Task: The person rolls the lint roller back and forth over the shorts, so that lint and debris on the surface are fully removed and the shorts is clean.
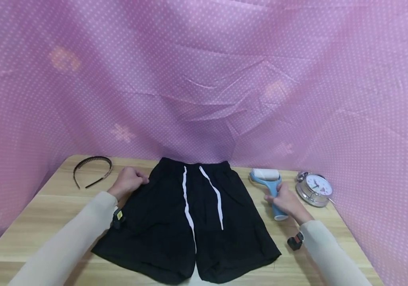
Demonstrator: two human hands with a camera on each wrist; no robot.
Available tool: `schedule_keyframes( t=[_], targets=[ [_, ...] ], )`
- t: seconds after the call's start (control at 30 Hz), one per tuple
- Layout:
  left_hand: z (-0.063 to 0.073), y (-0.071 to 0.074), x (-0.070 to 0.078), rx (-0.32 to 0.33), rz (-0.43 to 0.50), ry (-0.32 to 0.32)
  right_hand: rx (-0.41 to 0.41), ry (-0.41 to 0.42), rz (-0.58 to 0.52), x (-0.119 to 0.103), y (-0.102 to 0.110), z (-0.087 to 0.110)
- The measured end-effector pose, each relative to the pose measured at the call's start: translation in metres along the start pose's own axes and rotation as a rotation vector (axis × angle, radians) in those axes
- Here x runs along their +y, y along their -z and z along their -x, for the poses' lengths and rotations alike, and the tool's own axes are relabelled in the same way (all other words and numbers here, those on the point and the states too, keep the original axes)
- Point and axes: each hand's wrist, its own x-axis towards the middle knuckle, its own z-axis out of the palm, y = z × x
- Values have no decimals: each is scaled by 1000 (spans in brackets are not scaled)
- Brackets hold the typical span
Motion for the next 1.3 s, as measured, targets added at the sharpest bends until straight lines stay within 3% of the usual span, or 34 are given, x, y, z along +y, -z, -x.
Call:
schedule_keyframes(
  t=[0.27, 0.5, 0.7, 1.0, 1.17, 1.3],
  targets=[
    [0, 0, 0, 7, -17, 7, 71, 18, 58, 4, 2, -7],
    [-1, 0, -2, -3, 18, 3, 293, 48, 122, 6, 14, -8],
    [2, 3, -5, -33, 49, 48, 428, 116, 44, -2, 8, -13],
    [-2, 4, -6, -53, 34, 4, 566, 350, -171, -43, 6, -19],
    [-2, 5, -5, -56, 33, 13, 642, 470, -200, -74, 7, -29],
    [-3, 5, -7, -62, 33, 5, 656, 527, -211, -101, 7, -36]
  ],
)
